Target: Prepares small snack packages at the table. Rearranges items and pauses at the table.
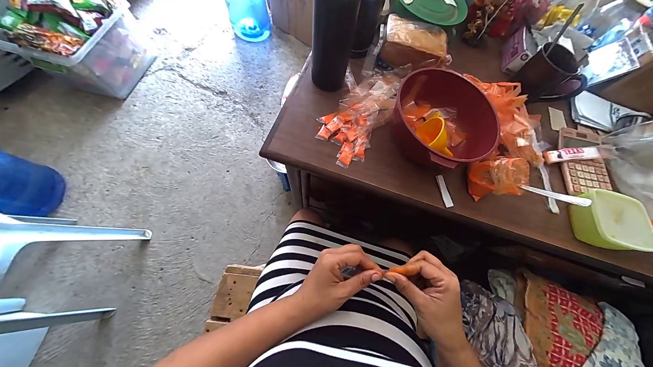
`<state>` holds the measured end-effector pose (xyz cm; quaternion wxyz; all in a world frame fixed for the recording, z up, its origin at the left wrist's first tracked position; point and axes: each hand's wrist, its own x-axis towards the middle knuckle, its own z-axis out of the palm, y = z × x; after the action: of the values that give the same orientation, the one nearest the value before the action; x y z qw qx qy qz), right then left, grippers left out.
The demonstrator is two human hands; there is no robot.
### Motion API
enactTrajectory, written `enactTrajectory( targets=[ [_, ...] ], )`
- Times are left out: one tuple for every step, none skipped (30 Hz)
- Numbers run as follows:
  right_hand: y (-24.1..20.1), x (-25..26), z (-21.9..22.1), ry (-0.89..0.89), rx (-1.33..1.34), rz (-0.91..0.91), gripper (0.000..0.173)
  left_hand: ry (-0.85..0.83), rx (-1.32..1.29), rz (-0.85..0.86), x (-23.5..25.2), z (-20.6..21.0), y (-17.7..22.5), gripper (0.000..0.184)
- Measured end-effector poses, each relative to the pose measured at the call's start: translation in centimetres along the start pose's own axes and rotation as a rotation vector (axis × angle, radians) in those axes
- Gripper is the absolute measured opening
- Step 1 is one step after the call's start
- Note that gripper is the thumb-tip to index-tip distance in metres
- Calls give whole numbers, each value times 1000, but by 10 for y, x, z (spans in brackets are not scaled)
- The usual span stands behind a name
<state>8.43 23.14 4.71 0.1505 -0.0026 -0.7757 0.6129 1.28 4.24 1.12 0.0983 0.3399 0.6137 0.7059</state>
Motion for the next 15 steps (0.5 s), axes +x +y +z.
enactTrajectory(
  targets=[
    [0,0,1,-1,11,1,10,-1,1,5,0,0,0,16],
    [-1,1,1,-11,17,-1,13,-8,1,14,0,0,-1,16],
    [0,1,1,-34,24,-12,15,-16,1,21,-1,-1,0,17],
    [0,1,0,-67,40,-25,14,-17,2,25,-1,-1,0,17],
    [1,2,-1,-104,52,-39,14,-12,4,25,-1,-1,0,18],
    [1,3,-3,-141,66,-47,15,-4,5,19,-1,-2,0,18],
    [1,4,-5,-178,70,-46,16,7,6,13,-1,-2,0,18],
    [1,5,-7,-211,67,-40,17,14,8,9,-1,-3,-1,18],
    [1,6,-9,-232,63,-36,18,17,9,7,-1,-3,-1,18],
    [2,5,-10,-229,52,-35,17,13,8,7,-1,-3,-2,18],
    [2,5,-10,-205,33,-35,15,5,8,9,-1,-3,-2,18],
    [1,4,-9,-168,10,-32,12,-6,8,14,-1,-2,-2,18],
    [1,4,-7,-129,-6,-27,9,-13,9,16,-1,-2,-2,18],
    [0,3,-5,-92,-13,-18,8,-17,12,20,0,-2,-2,18],
    [-1,3,-4,-58,-11,-6,8,-17,13,22,0,-1,-2,18]
  ],
)
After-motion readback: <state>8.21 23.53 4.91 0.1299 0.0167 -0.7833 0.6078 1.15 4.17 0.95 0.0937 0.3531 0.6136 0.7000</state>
